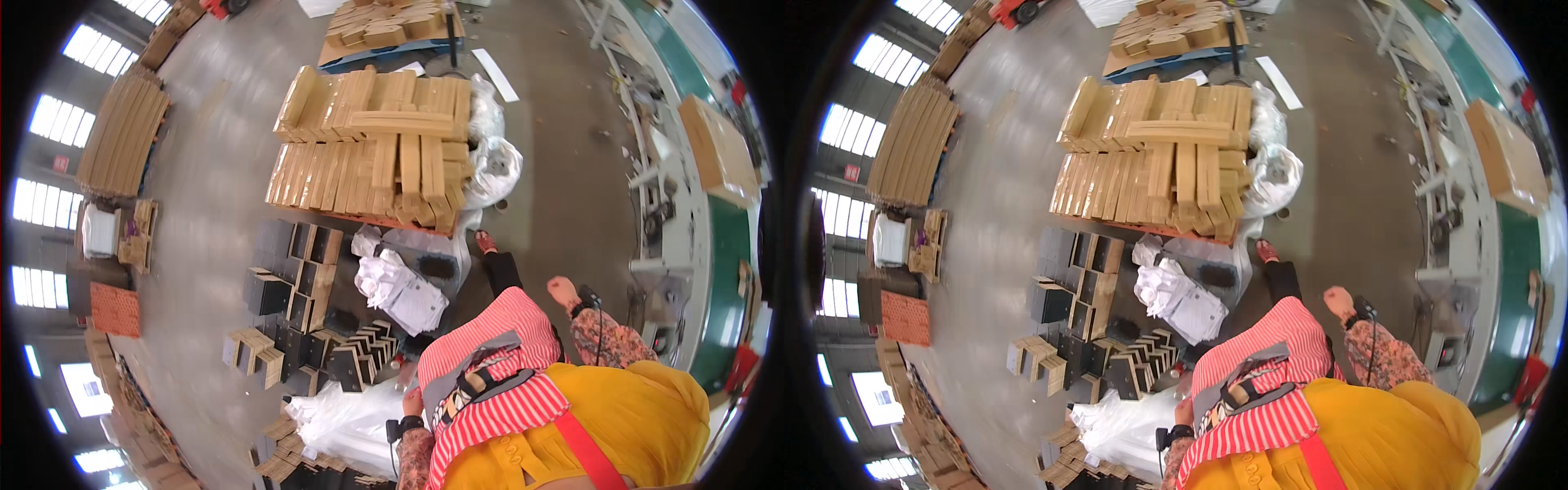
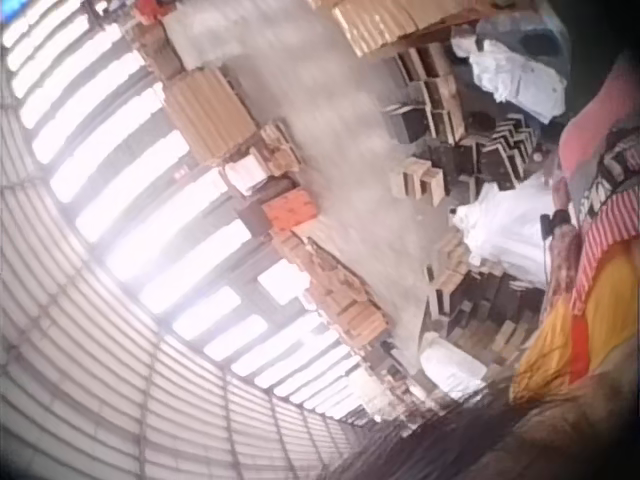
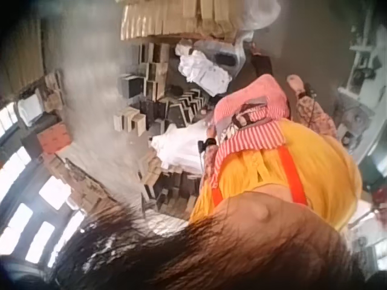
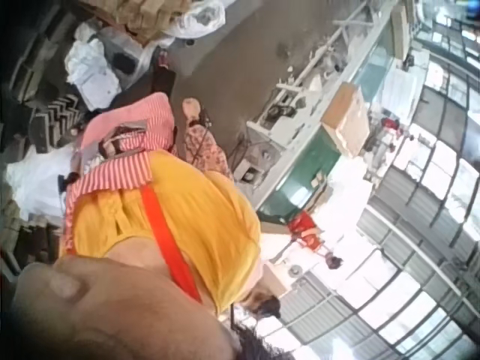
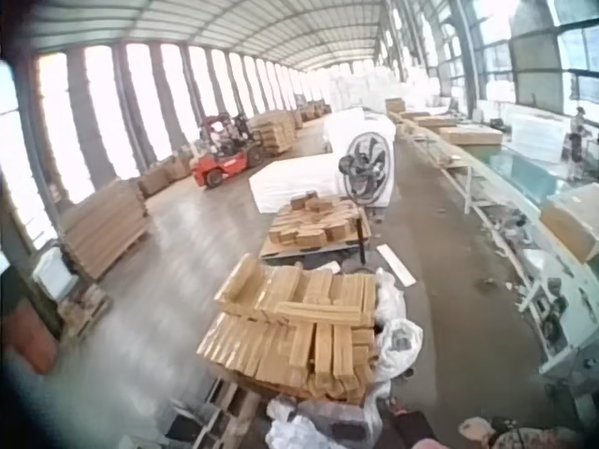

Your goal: Packing wooden furniture panels and metal components into cardboard boxes using protective foam and tape.

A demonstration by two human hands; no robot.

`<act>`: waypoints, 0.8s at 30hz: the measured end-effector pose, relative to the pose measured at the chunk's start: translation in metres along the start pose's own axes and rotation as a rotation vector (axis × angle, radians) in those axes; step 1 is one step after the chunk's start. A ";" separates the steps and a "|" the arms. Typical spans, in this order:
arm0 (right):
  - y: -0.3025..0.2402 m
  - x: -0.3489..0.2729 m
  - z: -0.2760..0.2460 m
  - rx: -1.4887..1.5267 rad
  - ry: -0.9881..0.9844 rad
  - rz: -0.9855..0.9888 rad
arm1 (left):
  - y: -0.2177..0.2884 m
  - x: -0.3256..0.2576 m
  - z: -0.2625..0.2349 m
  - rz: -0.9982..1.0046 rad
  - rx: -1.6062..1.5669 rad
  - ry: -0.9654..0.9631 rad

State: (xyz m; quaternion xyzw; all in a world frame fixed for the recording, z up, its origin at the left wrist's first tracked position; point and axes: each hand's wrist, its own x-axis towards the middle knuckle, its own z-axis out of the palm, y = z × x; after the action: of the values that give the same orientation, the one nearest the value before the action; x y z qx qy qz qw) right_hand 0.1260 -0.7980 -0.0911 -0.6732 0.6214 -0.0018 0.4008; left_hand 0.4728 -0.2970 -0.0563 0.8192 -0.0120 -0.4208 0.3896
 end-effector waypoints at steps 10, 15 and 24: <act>-0.450 0.455 0.034 -0.181 0.266 -0.835 | 0.182 0.028 0.154 -0.232 0.015 0.257; -0.576 0.541 0.070 -0.297 0.052 -0.895 | 0.246 0.006 0.196 -0.310 -0.084 0.347; -0.586 0.542 0.074 -0.239 -0.273 -0.927 | 0.308 0.037 0.237 -0.368 -0.622 0.298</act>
State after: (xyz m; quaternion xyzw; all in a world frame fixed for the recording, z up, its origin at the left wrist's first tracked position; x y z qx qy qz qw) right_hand 0.7761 -1.2669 -0.0924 -0.9140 0.1944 -0.0205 0.3555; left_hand 0.4260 -0.6731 0.0373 0.7028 0.3199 -0.3434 0.5347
